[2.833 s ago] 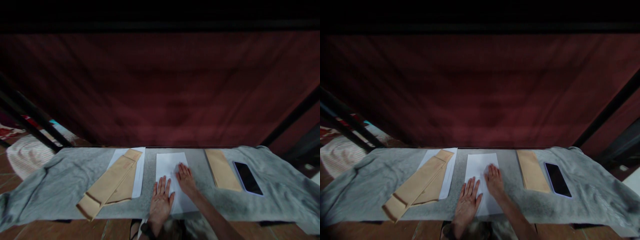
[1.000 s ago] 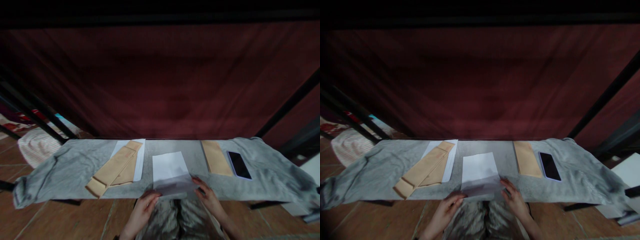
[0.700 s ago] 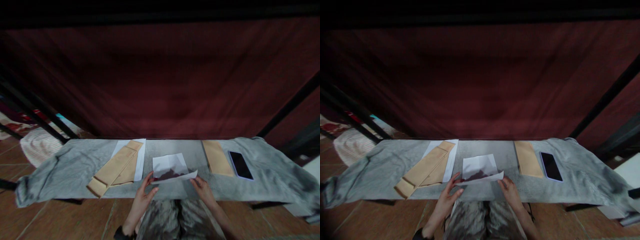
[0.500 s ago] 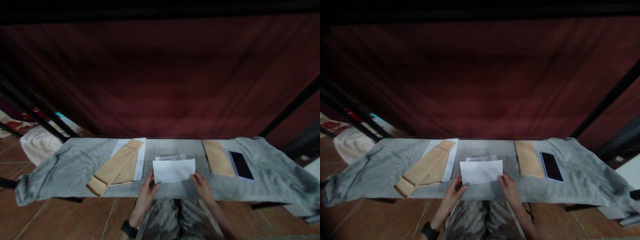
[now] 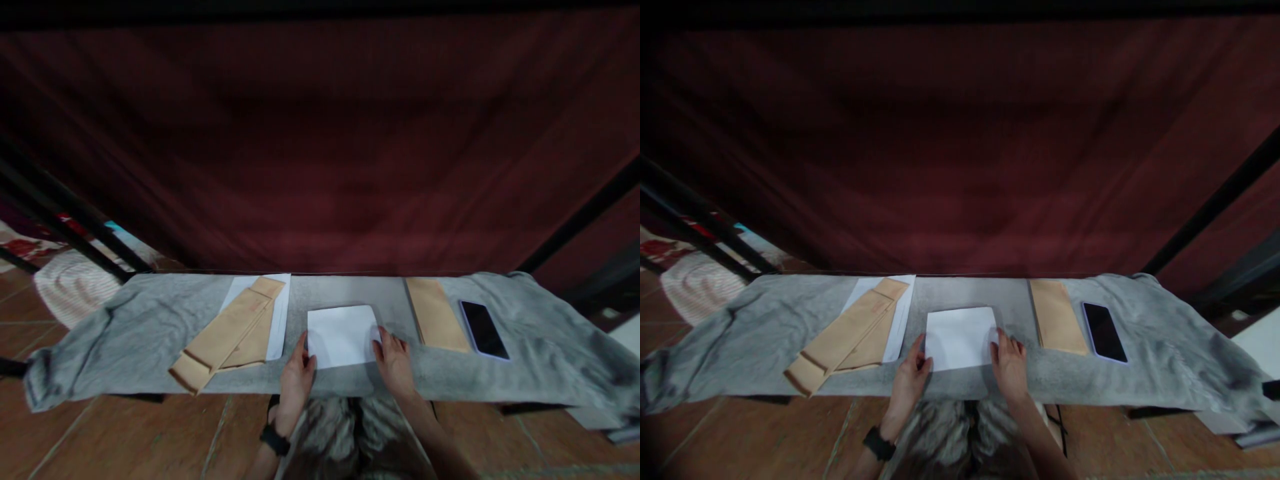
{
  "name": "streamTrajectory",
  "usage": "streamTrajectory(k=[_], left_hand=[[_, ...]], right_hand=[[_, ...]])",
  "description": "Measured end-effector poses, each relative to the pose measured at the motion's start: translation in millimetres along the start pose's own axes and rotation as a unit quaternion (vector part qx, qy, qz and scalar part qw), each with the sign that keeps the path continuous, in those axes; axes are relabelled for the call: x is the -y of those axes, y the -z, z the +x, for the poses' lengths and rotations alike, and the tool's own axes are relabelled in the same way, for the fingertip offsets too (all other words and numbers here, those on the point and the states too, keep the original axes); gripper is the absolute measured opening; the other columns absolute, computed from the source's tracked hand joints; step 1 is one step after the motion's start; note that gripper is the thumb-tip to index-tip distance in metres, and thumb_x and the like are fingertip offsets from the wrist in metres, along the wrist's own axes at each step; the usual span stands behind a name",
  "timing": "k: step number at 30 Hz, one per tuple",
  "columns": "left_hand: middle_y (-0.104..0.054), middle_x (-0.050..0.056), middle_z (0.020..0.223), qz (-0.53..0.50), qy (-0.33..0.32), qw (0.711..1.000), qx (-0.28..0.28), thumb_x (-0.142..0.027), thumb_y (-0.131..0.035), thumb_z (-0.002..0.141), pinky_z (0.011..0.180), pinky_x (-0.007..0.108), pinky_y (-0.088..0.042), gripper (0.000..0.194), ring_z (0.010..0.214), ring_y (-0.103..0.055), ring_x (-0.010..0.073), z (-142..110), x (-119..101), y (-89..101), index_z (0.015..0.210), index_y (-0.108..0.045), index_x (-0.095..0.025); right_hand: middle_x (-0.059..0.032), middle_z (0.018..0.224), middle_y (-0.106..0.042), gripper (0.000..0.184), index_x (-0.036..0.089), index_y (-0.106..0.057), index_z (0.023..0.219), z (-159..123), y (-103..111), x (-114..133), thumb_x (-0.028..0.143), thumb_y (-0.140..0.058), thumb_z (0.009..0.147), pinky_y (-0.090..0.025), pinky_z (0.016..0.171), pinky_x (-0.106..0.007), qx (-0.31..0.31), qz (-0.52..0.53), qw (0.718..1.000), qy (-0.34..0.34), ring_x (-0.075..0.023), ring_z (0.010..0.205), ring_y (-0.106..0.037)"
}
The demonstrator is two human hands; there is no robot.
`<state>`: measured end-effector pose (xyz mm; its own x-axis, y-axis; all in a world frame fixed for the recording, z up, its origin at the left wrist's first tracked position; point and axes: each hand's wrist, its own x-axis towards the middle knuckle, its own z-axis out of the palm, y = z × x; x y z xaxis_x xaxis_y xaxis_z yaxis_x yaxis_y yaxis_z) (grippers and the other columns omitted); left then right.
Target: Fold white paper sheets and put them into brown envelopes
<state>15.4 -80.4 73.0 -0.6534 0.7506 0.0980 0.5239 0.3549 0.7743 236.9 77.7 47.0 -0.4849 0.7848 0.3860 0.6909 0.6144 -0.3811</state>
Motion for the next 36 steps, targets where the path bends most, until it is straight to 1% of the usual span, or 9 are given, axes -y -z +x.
streamTrajectory(k=[5, 9, 12, 14, 17, 21, 25, 29, 36], left_hand=[[-0.067, 0.012, 0.113, 0.119, -0.019, 0.992, -0.022, -0.016, -0.049, 0.086, 0.082, 0.038, -0.056, 0.056, 0.09, -0.069, 0.023, -2, -8, -1.7, 0.142, -0.052, -0.016], [-0.061, 0.015, 0.135, 0.251, -0.106, 0.962, -0.031, -0.009, -0.043, 0.09, 0.102, 0.048, -0.049, 0.054, 0.121, -0.06, 0.0294, -7, -23, -11.1, 0.142, -0.055, -0.02], [-0.049, 0.014, 0.153, 0.283, -0.192, 0.94, -0.018, -0.021, -0.045, 0.097, 0.113, 0.054, -0.039, 0.049, 0.142, -0.042, 0.0318, -6, -31, -30.3, 0.146, -0.051, -0.021], [-0.043, 0.012, 0.158, 0.298, -0.221, 0.929, -0.008, -0.032, -0.047, 0.099, 0.116, 0.057, -0.035, 0.049, 0.147, -0.035, 0.0327, -5, -32, -44.3, 0.148, -0.049, -0.022], [-0.044, 0.011, 0.158, 0.319, -0.217, 0.922, 0.001, -0.041, -0.046, 0.1, 0.117, 0.057, -0.034, 0.051, 0.147, -0.036, 0.0322, -3, -29, -58.3, 0.149, -0.048, -0.024], [-0.042, 0.011, 0.159, 0.333, -0.205, 0.92, 0.012, -0.043, -0.043, 0.101, 0.118, 0.057, -0.032, 0.053, 0.148, -0.036, 0.0319, -4, -24, -62.7, 0.151, -0.046, -0.025], [-0.038, 0.01, 0.161, 0.342, -0.211, 0.916, 0.024, -0.035, -0.043, 0.1, 0.118, 0.06, -0.032, 0.054, 0.149, -0.034, 0.0314, -4, -18, -63.7, 0.153, -0.041, -0.026], [-0.034, 0.01, 0.163, 0.353, -0.204, 0.912, 0.045, -0.02, -0.041, 0.095, 0.12, 0.059, -0.028, 0.059, 0.151, -0.029, 0.0302, -4, -15, -64.9, 0.154, -0.04, -0.023], [-0.037, 0.009, 0.162, 0.335, -0.187, 0.923, 0.039, -0.022, -0.036, 0.099, 0.121, 0.055, -0.03, 0.055, 0.151, -0.03, 0.0281, -6, -24, -61.4, 0.153, -0.041, -0.022]], right_hand=[[-0.0131, 0.109, -0.071, 0.037, 0.019, -0.062, 0.127, -2, -3, 3, 0.028, -0.036, 0.103, -0.037, 0.098, -0.045, 0.017, -0.058, 0.998, 0.002, -0.0294, 0.106, -0.061], [-0.0127, 0.106, -0.069, 0.038, 0.02, -0.065, 0.124, -5, -6, 4, 0.027, -0.034, 0.103, -0.039, 0.094, -0.044, 0.016, -0.075, 0.997, 0.006, -0.0291, 0.102, -0.059], [-0.0127, 0.107, -0.068, 0.038, 0.02, -0.065, 0.124, -6, -6, 5, 0.027, -0.034, 0.103, -0.04, 0.093, -0.044, 0.019, -0.072, 0.997, 0.007, -0.0291, 0.102, -0.058], [-0.0123, 0.106, -0.068, 0.037, 0.02, -0.065, 0.124, -7, -4, 4, 0.027, -0.035, 0.103, -0.041, 0.093, -0.044, 0.021, -0.072, 0.997, 0.005, -0.029, 0.102, -0.058], [-0.0126, 0.11, -0.068, 0.034, 0.02, -0.065, 0.123, -6, -1, 3, 0.026, -0.039, 0.102, -0.042, 0.094, -0.045, 0.012, -0.067, 0.998, -0.003, -0.0292, 0.104, -0.059], [-0.0143, 0.136, -0.06, 0.039, 0.02, -0.06, 0.133, 3, -6, 18, 0.024, -0.037, 0.102, -0.042, 0.103, -0.049, -0.018, -0.004, 0.999, 0.027, -0.0293, 0.123, -0.054], [-0.011, 0.151, -0.052, 0.045, 0.017, -0.055, 0.142, 17, -27, 53, 0.028, -0.032, 0.104, -0.039, 0.114, -0.043, 0.04, 0.055, 0.993, 0.099, -0.0239, 0.14, -0.045], [-0.009, 0.153, -0.05, 0.047, 0.019, -0.052, 0.147, 24, -45, 76, 0.029, -0.03, 0.106, -0.032, 0.119, -0.048, 0.092, 0.028, 0.988, 0.122, -0.0234, 0.144, -0.042], [-0.0056, 0.158, -0.042, 0.046, 0.025, -0.048, 0.149, 27, -43, 55, 0.033, -0.037, 0.105, -0.028, 0.12, -0.049, 0.09, -0.028, 0.99, 0.104, -0.0252, 0.146, -0.039]])
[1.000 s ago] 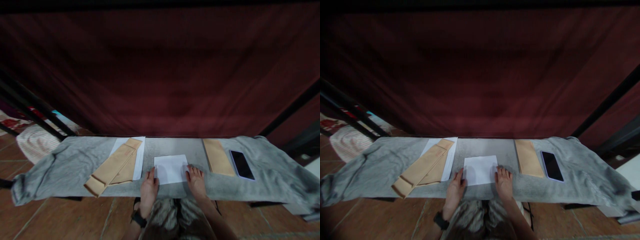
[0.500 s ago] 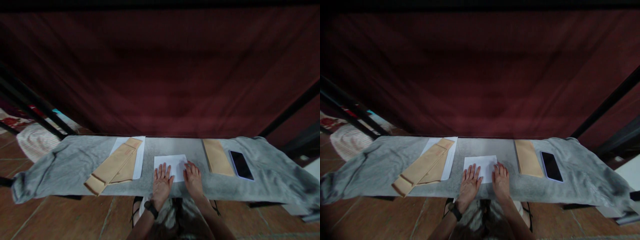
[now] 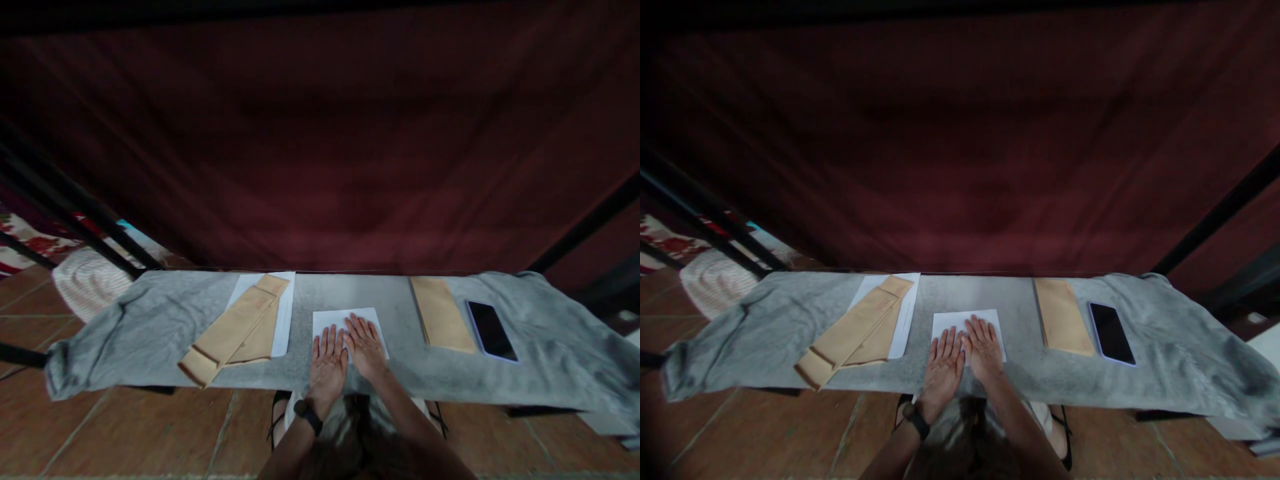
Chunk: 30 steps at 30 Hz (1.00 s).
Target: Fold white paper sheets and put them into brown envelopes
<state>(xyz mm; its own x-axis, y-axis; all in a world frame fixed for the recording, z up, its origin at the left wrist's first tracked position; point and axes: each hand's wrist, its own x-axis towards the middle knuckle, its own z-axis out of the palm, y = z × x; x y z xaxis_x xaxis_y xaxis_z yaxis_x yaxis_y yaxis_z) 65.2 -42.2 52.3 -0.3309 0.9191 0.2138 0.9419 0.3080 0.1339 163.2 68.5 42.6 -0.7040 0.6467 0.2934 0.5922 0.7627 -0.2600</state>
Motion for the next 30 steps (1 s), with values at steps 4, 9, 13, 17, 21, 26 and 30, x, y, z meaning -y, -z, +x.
streamTrajectory(k=[4, 9, 13, 17, 21, 26, 30], left_hand=[[-0.037, 0.011, 0.161, -0.002, -0.003, 1.0, -0.019, -0.035, -0.04, 0.101, 0.12, 0.052, -0.032, 0.055, 0.15, -0.033, 0.0271, -2, 3, 5.3, 0.155, -0.037, -0.022], [-0.039, 0.015, 0.159, 0.007, -0.009, 1.0, -0.008, -0.048, -0.042, 0.101, 0.122, 0.055, -0.027, 0.06, 0.15, -0.032, 0.0295, -4, 11, 10.1, 0.154, -0.039, -0.019], [-0.038, 0.015, 0.16, 0.001, -0.054, 0.998, 0.008, -0.041, -0.039, 0.102, 0.124, 0.056, -0.02, 0.057, 0.151, -0.029, 0.0289, 8, 4, 11.2, 0.153, -0.039, -0.015], [-0.035, 0.013, 0.162, -0.024, -0.121, 0.992, 0.036, -0.033, -0.033, 0.103, 0.126, 0.051, -0.017, 0.055, 0.152, -0.027, 0.0252, 26, -9, 6.4, 0.154, -0.036, -0.012], [-0.03, 0.013, 0.164, -0.025, -0.136, 0.988, 0.061, -0.033, -0.033, 0.103, 0.126, 0.048, -0.015, 0.057, 0.154, -0.023, 0.0235, 36, -14, 0.0, 0.155, -0.033, -0.011], [-0.031, 0.011, 0.165, -0.053, -0.144, 0.985, 0.075, -0.035, -0.032, 0.103, 0.126, 0.05, -0.012, 0.057, 0.154, -0.022, 0.0233, 37, -6, -2.5, 0.156, -0.033, -0.015], [-0.03, 0.008, 0.165, -0.075, -0.143, 0.984, 0.073, -0.032, -0.03, 0.103, 0.126, 0.049, -0.014, 0.054, 0.154, -0.023, 0.0208, 37, -2, -4.0, 0.155, -0.035, -0.018]], right_hand=[[-0.0076, 0.16, -0.039, 0.05, 0.025, -0.045, 0.151, -7, 5, -19, 0.038, -0.039, 0.103, -0.029, 0.118, -0.051, -0.009, -0.018, 1.0, -0.017, -0.028, 0.145, -0.04], [-0.0107, 0.161, -0.037, 0.053, 0.023, -0.043, 0.152, -18, 9, -34, 0.04, -0.04, 0.103, -0.028, 0.118, -0.051, -0.02, -0.025, 0.999, -0.031, -0.029, 0.144, -0.041], [-0.0121, 0.162, -0.034, 0.053, 0.021, -0.042, 0.153, -19, 11, -35, 0.04, -0.038, 0.104, -0.027, 0.118, -0.051, -0.011, -0.035, 0.999, -0.029, -0.0304, 0.145, -0.039], [-0.0128, 0.163, -0.033, 0.052, 0.019, -0.042, 0.153, -19, 12, -33, 0.037, -0.034, 0.105, -0.025, 0.119, -0.05, 0.001, -0.051, 0.998, -0.024, -0.0298, 0.147, -0.036], [-0.0113, 0.163, -0.033, 0.051, 0.019, -0.04, 0.154, -19, 14, -32, 0.031, -0.031, 0.105, -0.023, 0.12, -0.05, 0.01, -0.046, 0.998, -0.034, -0.0279, 0.147, -0.035], [-0.0105, 0.164, -0.031, 0.052, 0.02, -0.039, 0.155, -20, 13, -33, 0.032, -0.031, 0.105, -0.023, 0.12, -0.05, 0.015, -0.037, 0.998, -0.039, -0.0281, 0.148, -0.033], [-0.0101, 0.164, -0.031, 0.053, 0.021, -0.039, 0.155, -20, 12, -34, 0.034, -0.033, 0.105, -0.024, 0.12, -0.05, 0.014, -0.041, 0.998, -0.039, -0.0276, 0.147, -0.035]])
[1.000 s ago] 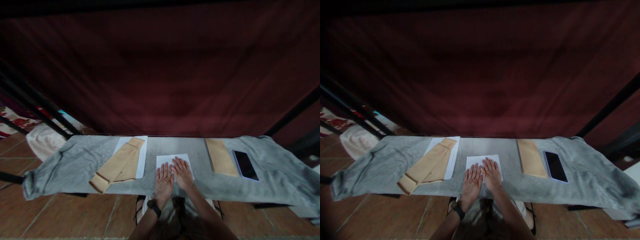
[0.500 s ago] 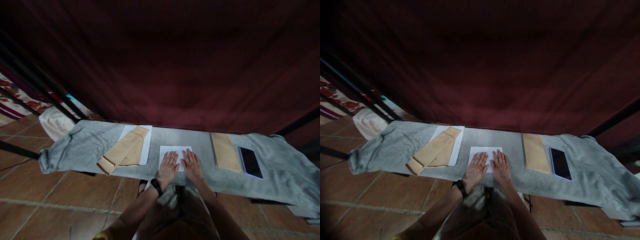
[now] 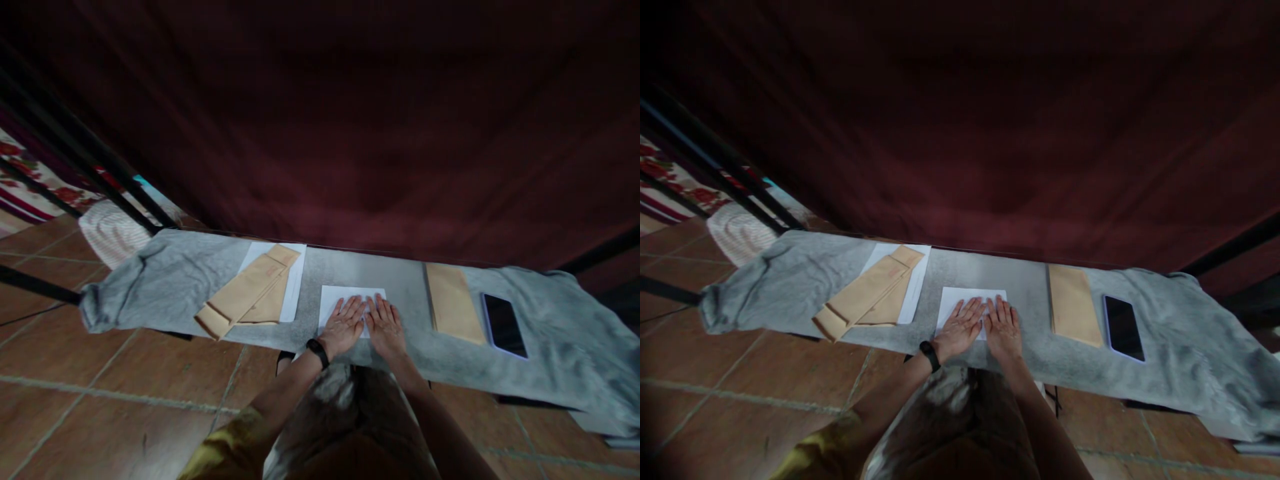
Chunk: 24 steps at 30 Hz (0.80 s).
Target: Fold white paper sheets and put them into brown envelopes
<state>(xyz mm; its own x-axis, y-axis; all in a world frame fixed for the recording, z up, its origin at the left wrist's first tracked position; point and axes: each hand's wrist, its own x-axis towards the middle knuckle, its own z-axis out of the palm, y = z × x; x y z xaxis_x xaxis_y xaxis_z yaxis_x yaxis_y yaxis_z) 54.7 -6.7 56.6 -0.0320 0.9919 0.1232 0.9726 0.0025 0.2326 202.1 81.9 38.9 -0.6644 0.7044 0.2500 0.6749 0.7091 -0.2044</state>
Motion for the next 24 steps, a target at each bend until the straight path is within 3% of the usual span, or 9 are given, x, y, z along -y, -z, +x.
streamTrajectory(k=[6, 12, 15, 18, 20, 24], left_hand=[[-0.032, 0.008, 0.164, 0.016, 0.043, 0.998, -0.036, -0.025, -0.032, 0.101, 0.126, 0.045, -0.018, 0.055, 0.153, -0.023, 0.0199, 3, 7, 2.1, 0.155, -0.035, -0.016], [-0.033, 0.007, 0.163, 0.056, 0.162, 0.984, -0.043, -0.026, -0.032, 0.099, 0.125, 0.047, -0.019, 0.058, 0.153, -0.025, 0.023, -2, 27, 15.1, 0.156, -0.034, -0.016], [-0.034, 0.01, 0.163, 0.071, 0.193, 0.978, -0.043, -0.028, -0.032, 0.099, 0.125, 0.047, -0.02, 0.059, 0.153, -0.025, 0.0243, -5, 32, 18.6, 0.157, -0.033, -0.014], [-0.035, 0.011, 0.162, 0.079, 0.195, 0.977, -0.036, -0.029, -0.031, 0.1, 0.125, 0.047, -0.02, 0.058, 0.152, -0.027, 0.0249, -6, 31, 20.3, 0.156, -0.034, -0.013], [-0.034, 0.011, 0.163, 0.083, 0.194, 0.977, -0.036, -0.029, -0.031, 0.1, 0.124, 0.047, -0.021, 0.058, 0.152, -0.028, 0.025, -5, 29, 21.2, 0.156, -0.035, -0.013], [-0.033, 0.009, 0.163, 0.094, 0.187, 0.977, -0.035, -0.028, -0.032, 0.1, 0.124, 0.047, -0.022, 0.057, 0.152, -0.028, 0.025, -6, 30, 21.5, 0.156, -0.036, -0.015]], right_hand=[[-0.0116, 0.163, -0.033, 0.052, 0.02, -0.04, 0.154, 2, 1, 1, 0.036, -0.031, 0.105, -0.025, 0.119, -0.049, 0.004, -0.035, 0.999, 0.006, -0.0272, 0.147, -0.035], [-0.0103, 0.162, -0.034, 0.052, 0.021, -0.04, 0.154, 1, 4, 2, 0.036, -0.032, 0.105, -0.024, 0.119, -0.048, 0.009, -0.046, 0.999, 0.003, -0.0267, 0.145, -0.038], [-0.0084, 0.162, -0.035, 0.051, 0.024, -0.041, 0.154, 4, 8, 7, 0.034, -0.033, 0.105, -0.019, 0.121, -0.054, 0.025, -0.036, 0.999, -0.021, -0.0274, 0.146, -0.037], [-0.0104, 0.159, -0.039, 0.05, 0.021, -0.045, 0.151, 15, 13, 23, 0.033, -0.033, 0.105, -0.01, 0.121, -0.061, 0.042, -0.019, 0.996, -0.072, -0.0295, 0.145, -0.039], [-0.0118, 0.159, -0.04, 0.05, 0.018, -0.048, 0.149, 25, 14, 39, 0.034, -0.031, 0.105, -0.01, 0.122, -0.058, 0.055, 0.001, 0.995, -0.083, -0.0296, 0.145, -0.039], [-0.0087, 0.162, -0.034, 0.052, 0.016, -0.044, 0.151, 40, 7, 68, 0.035, -0.025, 0.106, -0.013, 0.123, -0.05, 0.079, 0.06, 0.995, -0.024, -0.025, 0.148, -0.034]])
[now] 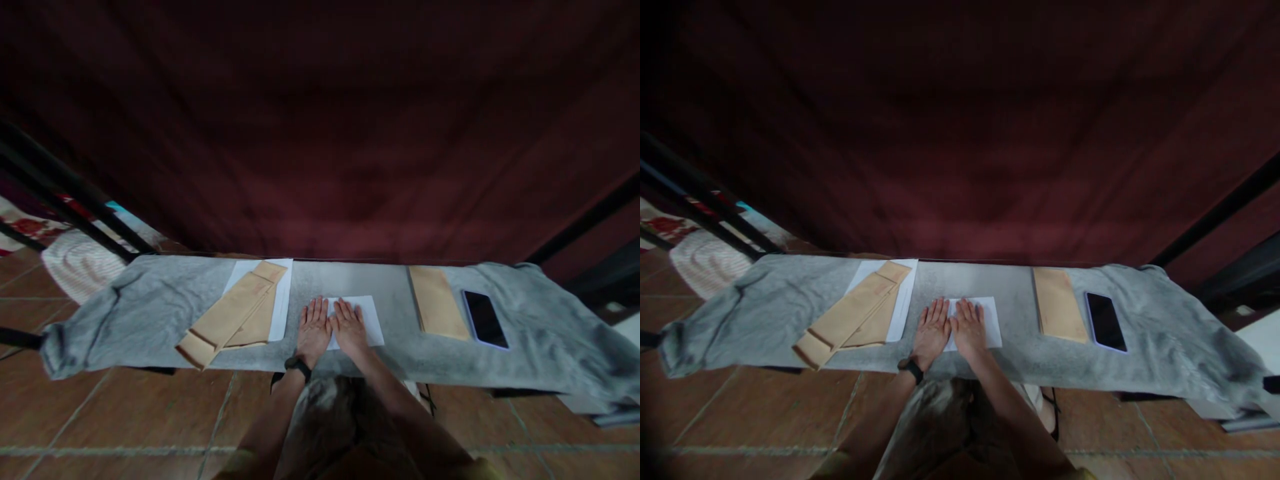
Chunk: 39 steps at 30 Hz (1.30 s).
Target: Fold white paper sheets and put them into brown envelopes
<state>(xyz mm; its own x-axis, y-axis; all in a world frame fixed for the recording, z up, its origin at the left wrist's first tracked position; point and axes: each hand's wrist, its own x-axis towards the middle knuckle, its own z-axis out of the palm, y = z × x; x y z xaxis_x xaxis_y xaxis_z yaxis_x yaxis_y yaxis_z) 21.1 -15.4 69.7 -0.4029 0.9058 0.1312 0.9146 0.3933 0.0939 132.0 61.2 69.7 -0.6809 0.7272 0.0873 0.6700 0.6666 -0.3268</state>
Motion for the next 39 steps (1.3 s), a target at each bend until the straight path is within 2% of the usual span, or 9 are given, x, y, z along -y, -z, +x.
streamTrajectory(k=[3, 8, 13, 18, 23, 28, 32, 36, 39], left_hand=[[-0.032, 0.009, 0.164, 0.009, -0.008, 1.0, -0.001, -0.025, -0.031, 0.1, 0.124, 0.047, -0.023, 0.057, 0.152, -0.028, 0.025, -1, 3, -1.8, 0.156, -0.036, -0.015], [-0.036, 0.009, 0.162, 0.007, -0.005, 1.0, -0.009, -0.026, -0.032, 0.1, 0.124, 0.046, -0.023, 0.057, 0.152, -0.028, 0.0241, 0, 3, -3.9, 0.156, -0.035, -0.015], [-0.036, 0.01, 0.162, -0.001, 0.004, 1.0, -0.004, -0.032, -0.029, 0.102, 0.123, 0.047, -0.023, 0.057, 0.152, -0.028, 0.0253, 1, 2, -2.1, 0.156, -0.036, -0.015], [-0.035, 0.011, 0.162, -0.006, -0.002, 1.0, -0.001, -0.042, -0.028, 0.103, 0.123, 0.048, -0.023, 0.06, 0.152, -0.027, 0.0269, 2, 2, -1.9, 0.155, -0.036, -0.014], [-0.034, 0.01, 0.162, -0.007, -0.002, 1.0, -0.011, -0.044, -0.027, 0.103, 0.123, 0.049, -0.023, 0.06, 0.152, -0.028, 0.0264, 1, 3, -4.2, 0.155, -0.037, -0.016], [-0.039, 0.009, 0.161, 0.001, -0.003, 1.0, -0.024, -0.043, -0.03, 0.103, 0.123, 0.049, -0.025, 0.058, 0.151, -0.03, 0.0261, 0, 2, -3.9, 0.155, -0.037, -0.019], [-0.04, 0.01, 0.16, 0.004, 0.0, 1.0, -0.029, -0.042, -0.031, 0.102, 0.123, 0.049, -0.025, 0.059, 0.151, -0.03, 0.0267, 1, 1, -4.1, 0.155, -0.038, -0.017], [-0.04, 0.01, 0.159, 0.005, 0.0, 1.0, -0.029, -0.041, -0.032, 0.102, 0.123, 0.05, -0.024, 0.058, 0.151, -0.03, 0.0262, 1, 0, -2.8, 0.155, -0.038, -0.018], [-0.04, 0.011, 0.159, 0.009, -0.001, 1.0, -0.021, -0.042, -0.032, 0.102, 0.123, 0.049, -0.024, 0.058, 0.151, -0.03, 0.0263, 1, -1, -0.7, 0.154, -0.039, -0.017]], right_hand=[[-0.0083, 0.162, -0.033, 0.054, 0.016, -0.041, 0.153, 2, -11, 5, 0.036, -0.022, 0.107, -0.013, 0.124, -0.049, 0.003, 0.016, 1.0, 0.015, -0.0231, 0.15, -0.032], [-0.007, 0.162, -0.033, 0.053, 0.017, -0.041, 0.153, -3, -19, -13, 0.039, -0.027, 0.107, -0.017, 0.123, -0.048, -0.03, -0.01, 0.999, 0.03, -0.0242, 0.148, -0.035], [-0.0069, 0.162, -0.033, 0.051, 0.021, -0.043, 0.153, -7, -16, -34, 0.04, -0.033, 0.106, -0.022, 0.121, -0.045, -0.06, -0.053, 0.997, 0.012, -0.0256, 0.146, -0.037], [-0.0132, 0.162, -0.033, 0.055, 0.02, -0.04, 0.154, -17, -13, -53, 0.043, -0.039, 0.104, -0.024, 0.119, -0.047, -0.082, -0.102, 0.991, -0.018, -0.0287, 0.145, -0.04], [-0.0175, 0.158, -0.041, 0.057, 0.015, -0.04, 0.154, -34, -9, -81, 0.043, -0.032, 0.105, -0.028, 0.116, -0.048, -0.131, -0.12, 0.984, -0.014, -0.0302, 0.141, -0.044], [-0.0174, 0.156, -0.043, 0.057, 0.012, -0.042, 0.153, -53, 0, -102, 0.042, -0.03, 0.105, -0.028, 0.117, -0.051, -0.144, -0.12, 0.981, -0.043, -0.0316, 0.142, -0.043], [-0.0183, 0.158, -0.04, 0.055, 0.009, -0.039, 0.153, -69, 6, -89, 0.034, -0.03, 0.105, -0.027, 0.118, -0.051, -0.165, -0.101, 0.979, -0.057, -0.031, 0.143, -0.042], [-0.0099, 0.16, -0.039, 0.051, 0.019, -0.04, 0.154, -86, 6, -59, 0.031, -0.033, 0.105, -0.029, 0.119, -0.047, -0.114, -0.068, 0.99, 0.056, -0.025, 0.146, -0.038], [-0.0094, 0.16, -0.039, 0.05, 0.021, -0.044, 0.152, -95, 5, -48, 0.036, -0.038, 0.105, -0.03, 0.119, -0.048, -0.091, -0.064, 0.99, 0.092, -0.0251, 0.145, -0.039]])
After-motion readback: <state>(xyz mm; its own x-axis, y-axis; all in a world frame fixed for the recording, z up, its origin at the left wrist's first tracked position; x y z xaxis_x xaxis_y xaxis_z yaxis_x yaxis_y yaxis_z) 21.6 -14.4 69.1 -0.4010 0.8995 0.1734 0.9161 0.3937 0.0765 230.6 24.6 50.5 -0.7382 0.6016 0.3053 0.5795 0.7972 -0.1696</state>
